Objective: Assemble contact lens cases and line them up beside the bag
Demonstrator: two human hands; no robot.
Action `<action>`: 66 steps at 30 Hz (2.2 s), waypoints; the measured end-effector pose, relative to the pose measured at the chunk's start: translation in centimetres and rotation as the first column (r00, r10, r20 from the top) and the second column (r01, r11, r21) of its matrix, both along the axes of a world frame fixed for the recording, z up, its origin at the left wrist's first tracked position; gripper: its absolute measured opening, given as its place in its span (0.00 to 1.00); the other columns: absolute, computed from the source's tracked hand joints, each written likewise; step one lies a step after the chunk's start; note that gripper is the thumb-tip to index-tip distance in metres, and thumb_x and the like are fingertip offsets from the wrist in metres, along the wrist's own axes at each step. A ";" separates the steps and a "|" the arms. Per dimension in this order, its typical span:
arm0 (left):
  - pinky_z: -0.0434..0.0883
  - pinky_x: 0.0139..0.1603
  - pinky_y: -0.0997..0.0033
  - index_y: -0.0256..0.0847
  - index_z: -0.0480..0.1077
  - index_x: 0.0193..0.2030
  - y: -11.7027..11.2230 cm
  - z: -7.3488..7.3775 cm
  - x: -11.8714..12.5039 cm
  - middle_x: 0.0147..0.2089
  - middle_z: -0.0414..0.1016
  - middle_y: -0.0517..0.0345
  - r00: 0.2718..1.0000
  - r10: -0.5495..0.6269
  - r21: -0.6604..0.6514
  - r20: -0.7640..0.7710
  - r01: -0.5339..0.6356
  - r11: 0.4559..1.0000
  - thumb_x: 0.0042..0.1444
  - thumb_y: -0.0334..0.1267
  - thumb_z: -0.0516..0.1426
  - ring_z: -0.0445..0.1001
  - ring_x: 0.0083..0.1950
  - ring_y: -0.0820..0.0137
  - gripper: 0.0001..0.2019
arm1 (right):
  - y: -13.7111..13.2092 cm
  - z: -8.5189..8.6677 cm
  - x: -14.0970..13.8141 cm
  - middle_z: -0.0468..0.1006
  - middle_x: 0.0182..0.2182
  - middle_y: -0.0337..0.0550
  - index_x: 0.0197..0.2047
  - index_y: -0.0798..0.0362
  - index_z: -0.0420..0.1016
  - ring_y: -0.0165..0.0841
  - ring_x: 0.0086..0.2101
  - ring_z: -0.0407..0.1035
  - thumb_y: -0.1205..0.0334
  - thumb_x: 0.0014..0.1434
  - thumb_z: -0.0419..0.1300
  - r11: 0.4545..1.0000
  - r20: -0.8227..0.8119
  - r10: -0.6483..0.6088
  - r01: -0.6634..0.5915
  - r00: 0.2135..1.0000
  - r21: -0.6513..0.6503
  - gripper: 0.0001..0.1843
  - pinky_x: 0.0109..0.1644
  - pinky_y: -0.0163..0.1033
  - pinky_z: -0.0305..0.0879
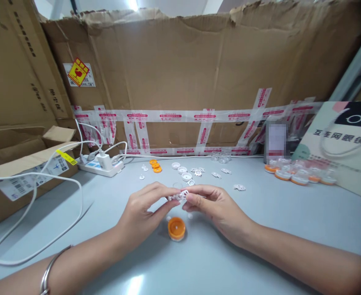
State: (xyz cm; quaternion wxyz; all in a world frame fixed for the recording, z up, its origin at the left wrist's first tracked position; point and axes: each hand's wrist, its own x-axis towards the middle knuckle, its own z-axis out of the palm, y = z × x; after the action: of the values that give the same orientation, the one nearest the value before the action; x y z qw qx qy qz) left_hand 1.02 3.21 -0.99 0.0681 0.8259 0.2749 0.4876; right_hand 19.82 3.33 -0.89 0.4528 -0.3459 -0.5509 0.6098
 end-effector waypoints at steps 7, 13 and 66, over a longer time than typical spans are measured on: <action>0.71 0.32 0.72 0.42 0.74 0.38 0.3 0.5 -0.1 0.31 0.76 0.57 0.993 0.098 -0.108 0.072 -0.090 0.990 0.52 0.32 0.58 0.71 0.30 0.72 0.07 | 0.1 0.2 0.2 0.74 0.20 0.35 0.28 0.54 0.75 0.26 0.24 0.69 0.56 0.47 0.65 0.996 0.081 -0.067 0.062 0.994 0.071 0.10 0.36 0.36 0.66; 0.72 0.34 0.73 0.41 0.74 0.38 0.5 0.3 -0.1 0.33 0.76 0.58 0.981 0.092 -0.243 0.168 -0.049 0.969 0.52 0.33 0.59 0.73 0.33 0.72 0.06 | -0.1 0.2 0.0 0.78 0.23 0.39 0.29 0.54 0.71 0.32 0.28 0.74 0.56 0.45 0.65 0.998 0.102 0.060 -0.062 0.993 0.014 0.12 0.37 0.39 0.69; 0.67 0.36 0.70 0.39 0.71 0.40 0.6 -0.3 0.1 0.33 0.73 0.55 0.992 0.042 0.112 -0.121 -0.028 0.993 0.52 0.31 0.59 0.71 0.34 0.71 0.07 | 0.2 -0.2 -0.1 0.77 0.28 0.40 0.33 0.56 0.74 0.27 0.33 0.72 0.60 0.50 0.64 0.989 -0.094 0.090 -0.100 0.991 -0.108 0.09 0.46 0.36 0.65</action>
State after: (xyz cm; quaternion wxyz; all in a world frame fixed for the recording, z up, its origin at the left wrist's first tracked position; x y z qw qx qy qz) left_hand 1.13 3.83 -1.32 -0.0030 0.8519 0.2659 0.4512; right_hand 19.73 3.56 -1.12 0.4273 -0.3166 -0.5107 0.6755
